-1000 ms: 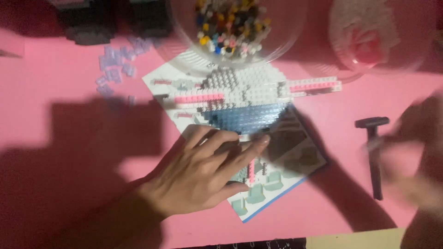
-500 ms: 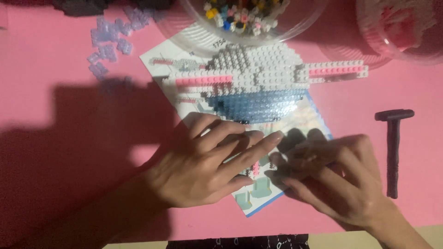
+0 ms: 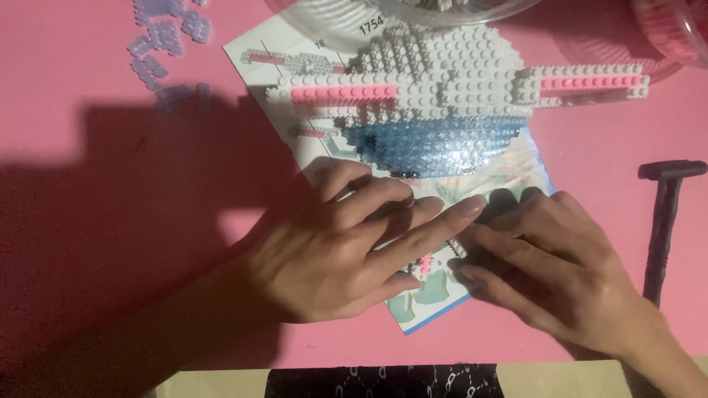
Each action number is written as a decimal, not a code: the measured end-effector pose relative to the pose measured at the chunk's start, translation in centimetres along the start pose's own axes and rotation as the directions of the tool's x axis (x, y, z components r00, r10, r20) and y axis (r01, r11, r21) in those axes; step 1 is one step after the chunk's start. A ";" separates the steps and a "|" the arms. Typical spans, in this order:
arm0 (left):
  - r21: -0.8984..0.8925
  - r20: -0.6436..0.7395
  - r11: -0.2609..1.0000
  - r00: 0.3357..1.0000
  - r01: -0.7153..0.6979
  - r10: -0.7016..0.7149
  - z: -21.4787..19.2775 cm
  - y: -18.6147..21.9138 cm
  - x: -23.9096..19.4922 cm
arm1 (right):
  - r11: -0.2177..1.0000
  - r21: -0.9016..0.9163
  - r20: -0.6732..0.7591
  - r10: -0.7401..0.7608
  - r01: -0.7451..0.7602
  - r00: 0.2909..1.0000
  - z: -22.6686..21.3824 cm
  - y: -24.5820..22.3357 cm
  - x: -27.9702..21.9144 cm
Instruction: Assembling a model using small plastic building blocks by following a manual.
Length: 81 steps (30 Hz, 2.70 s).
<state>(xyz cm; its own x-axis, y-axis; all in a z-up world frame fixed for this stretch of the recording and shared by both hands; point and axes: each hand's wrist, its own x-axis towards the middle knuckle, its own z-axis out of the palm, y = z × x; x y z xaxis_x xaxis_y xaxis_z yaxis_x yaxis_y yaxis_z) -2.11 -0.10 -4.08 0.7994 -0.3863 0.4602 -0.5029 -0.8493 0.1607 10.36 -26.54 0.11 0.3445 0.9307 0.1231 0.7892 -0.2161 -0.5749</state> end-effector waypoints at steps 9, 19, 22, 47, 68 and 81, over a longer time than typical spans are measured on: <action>-0.031 0.032 1.000 0.999 0.007 -0.006 -0.4 0.1 0.4 | 0.995 0.020 -0.004 -0.099 0.099 0.995 0.2 -0.9 1.9; -0.018 0.038 0.999 0.999 0.039 -0.038 -0.3 0.2 0.0 | 0.984 0.168 0.001 0.053 -0.052 0.999 0.9 -1.8 2.8; 0.006 0.036 0.998 0.998 0.057 -0.057 -0.2 0.2 -0.1 | 0.977 0.183 0.017 0.104 -0.105 0.994 0.8 -2.0 3.0; -0.069 0.031 0.996 0.998 0.053 -0.051 -0.1 0.0 -0.5 | 0.932 0.193 0.081 0.297 -0.307 0.951 0.6 -3.7 4.2; -0.025 -0.011 0.999 0.999 0.047 -0.047 0.2 0.2 -0.4 | 0.936 0.219 0.098 0.259 -0.275 0.961 0.5 -3.3 4.2; -0.006 -0.026 0.997 0.997 0.076 -0.077 -0.3 0.2 -0.3 | 0.941 0.173 0.129 0.273 -0.292 0.953 0.4 -3.4 4.3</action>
<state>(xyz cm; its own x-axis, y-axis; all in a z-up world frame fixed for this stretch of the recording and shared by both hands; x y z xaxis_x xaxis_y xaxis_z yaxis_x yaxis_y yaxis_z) -2.54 -0.10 -3.96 0.8267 -0.3107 0.4690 -0.4422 -0.8743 0.2002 8.91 -21.67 2.26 0.4781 0.8665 -0.1434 0.5536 -0.4241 -0.7167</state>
